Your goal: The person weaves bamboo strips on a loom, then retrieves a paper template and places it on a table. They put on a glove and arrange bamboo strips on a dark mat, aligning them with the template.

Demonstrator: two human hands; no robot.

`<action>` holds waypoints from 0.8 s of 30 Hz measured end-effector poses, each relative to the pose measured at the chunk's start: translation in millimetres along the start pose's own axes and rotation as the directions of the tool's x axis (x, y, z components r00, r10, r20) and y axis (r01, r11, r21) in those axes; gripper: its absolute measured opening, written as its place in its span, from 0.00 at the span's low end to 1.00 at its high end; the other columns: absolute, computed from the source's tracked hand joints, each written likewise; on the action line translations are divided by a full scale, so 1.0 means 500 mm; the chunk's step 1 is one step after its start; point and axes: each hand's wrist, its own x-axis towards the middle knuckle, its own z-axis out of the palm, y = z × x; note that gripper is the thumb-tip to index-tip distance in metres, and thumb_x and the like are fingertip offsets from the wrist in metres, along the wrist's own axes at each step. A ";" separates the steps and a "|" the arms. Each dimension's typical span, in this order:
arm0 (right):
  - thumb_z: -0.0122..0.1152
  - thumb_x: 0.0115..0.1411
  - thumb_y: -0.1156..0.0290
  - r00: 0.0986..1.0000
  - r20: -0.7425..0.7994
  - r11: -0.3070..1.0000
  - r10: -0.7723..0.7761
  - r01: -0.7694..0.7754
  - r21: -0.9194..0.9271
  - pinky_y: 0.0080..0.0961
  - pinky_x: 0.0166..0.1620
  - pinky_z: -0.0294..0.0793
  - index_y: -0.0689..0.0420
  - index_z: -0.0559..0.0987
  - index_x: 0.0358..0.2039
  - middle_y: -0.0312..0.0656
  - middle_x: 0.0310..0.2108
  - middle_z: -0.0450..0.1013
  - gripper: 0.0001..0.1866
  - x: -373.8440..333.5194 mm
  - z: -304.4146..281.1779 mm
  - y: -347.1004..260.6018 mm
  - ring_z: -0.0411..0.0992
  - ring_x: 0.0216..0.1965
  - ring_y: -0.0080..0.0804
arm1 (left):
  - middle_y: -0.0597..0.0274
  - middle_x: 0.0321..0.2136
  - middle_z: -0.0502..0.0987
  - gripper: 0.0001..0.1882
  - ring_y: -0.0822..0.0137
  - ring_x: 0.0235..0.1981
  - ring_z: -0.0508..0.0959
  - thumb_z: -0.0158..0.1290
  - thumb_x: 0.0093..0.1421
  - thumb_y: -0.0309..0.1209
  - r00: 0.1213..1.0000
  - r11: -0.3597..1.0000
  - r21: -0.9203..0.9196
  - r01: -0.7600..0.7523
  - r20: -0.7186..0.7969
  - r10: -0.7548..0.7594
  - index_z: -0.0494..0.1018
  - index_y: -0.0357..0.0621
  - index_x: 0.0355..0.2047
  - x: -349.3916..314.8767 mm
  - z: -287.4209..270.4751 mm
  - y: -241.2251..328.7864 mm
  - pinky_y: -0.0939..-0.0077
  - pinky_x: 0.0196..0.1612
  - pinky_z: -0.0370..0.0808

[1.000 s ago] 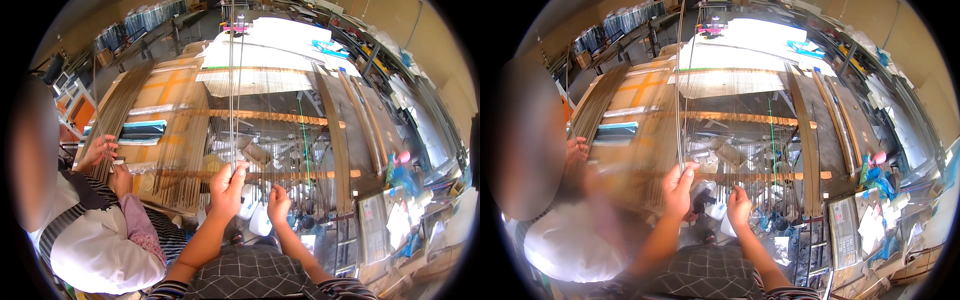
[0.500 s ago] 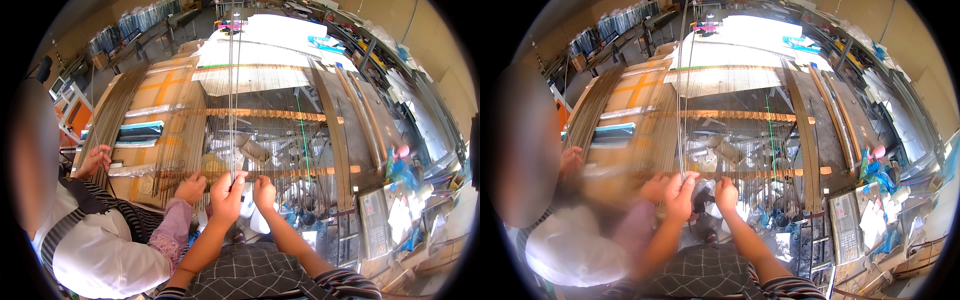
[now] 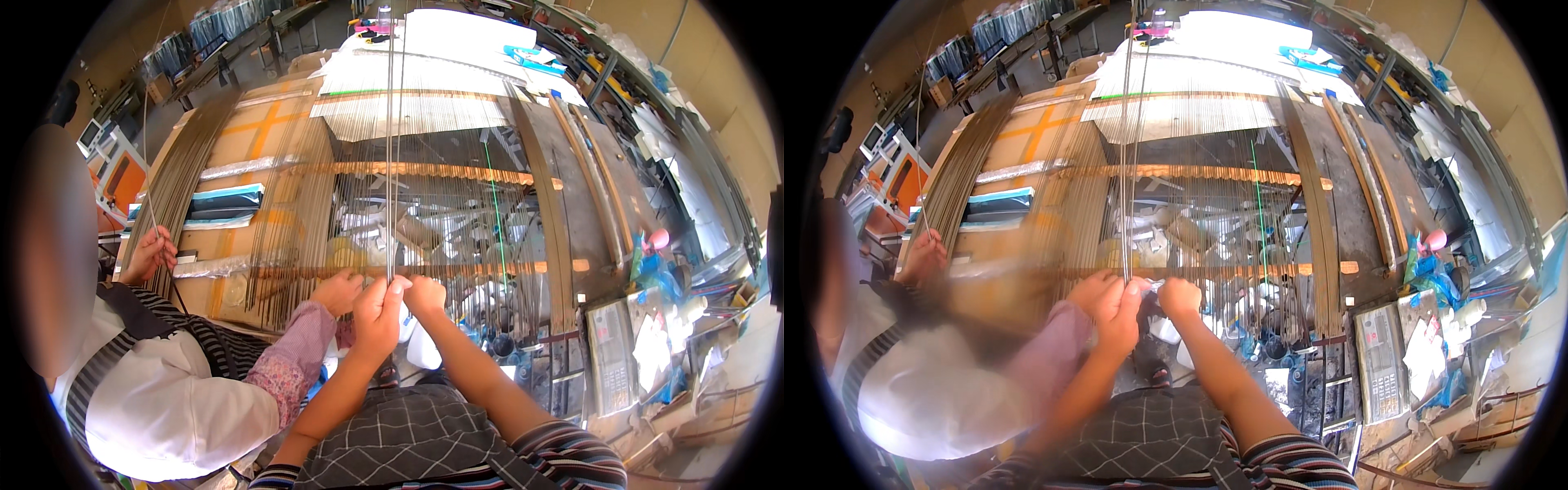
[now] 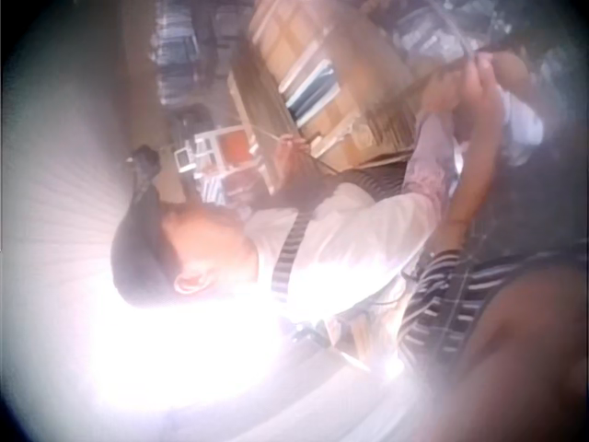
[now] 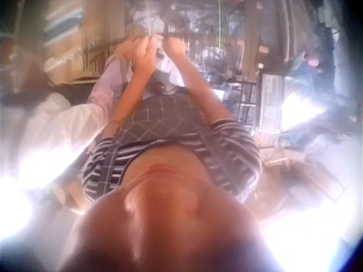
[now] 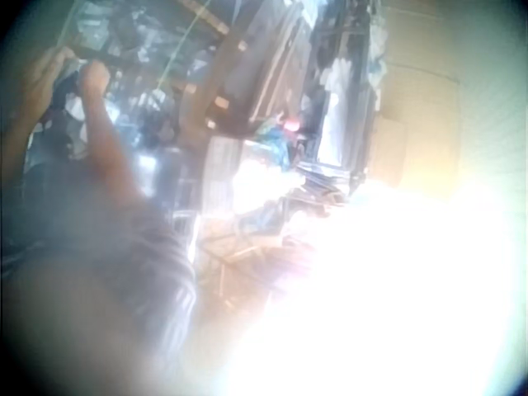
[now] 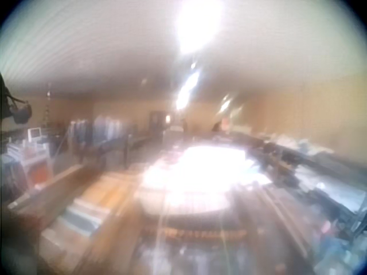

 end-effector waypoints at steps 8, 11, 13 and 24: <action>0.51 0.61 0.60 0.982 -0.148 0.639 -0.117 0.188 0.745 0.26 0.26 0.70 0.60 0.78 0.27 0.40 0.21 0.74 0.16 -0.125 -0.146 -0.039 0.72 0.22 0.28 | 0.69 0.21 0.70 0.11 0.80 0.22 0.63 0.46 0.64 0.31 0.970 0.959 -0.150 0.239 0.077 -0.229 0.72 0.37 0.29 0.005 0.008 -0.058 0.83 0.26 0.62; 0.50 0.64 0.66 0.984 -0.107 0.197 -0.144 0.134 0.971 0.13 0.23 0.63 0.61 0.73 0.37 0.32 0.20 0.68 0.11 -0.213 -0.163 -0.049 0.63 0.20 0.14 | 0.69 0.25 0.71 0.12 0.81 0.25 0.63 0.47 0.64 0.34 0.940 0.894 -0.292 0.341 0.117 -0.321 0.74 0.37 0.31 0.015 0.041 -0.055 0.85 0.29 0.62; 0.52 0.63 0.70 0.988 -0.131 0.166 -0.085 0.143 0.976 0.13 0.23 0.63 0.62 0.72 0.40 0.32 0.21 0.68 0.10 -0.229 -0.164 -0.047 0.64 0.20 0.15 | 0.69 0.25 0.71 0.13 0.81 0.25 0.63 0.47 0.64 0.35 0.942 0.891 -0.311 0.332 0.166 -0.293 0.75 0.37 0.34 0.016 0.065 -0.053 0.85 0.29 0.62; 0.56 0.56 0.76 0.845 -0.509 0.713 0.165 0.254 0.653 0.25 0.21 0.67 0.63 0.72 0.35 0.40 0.14 0.68 0.07 -0.193 -0.101 0.055 0.67 0.14 0.25 | 0.68 0.15 0.65 0.13 0.79 0.18 0.60 0.47 0.63 0.32 0.983 0.982 -0.060 0.181 0.034 -0.179 0.74 0.34 0.30 0.026 0.082 -0.049 0.80 0.21 0.60</action>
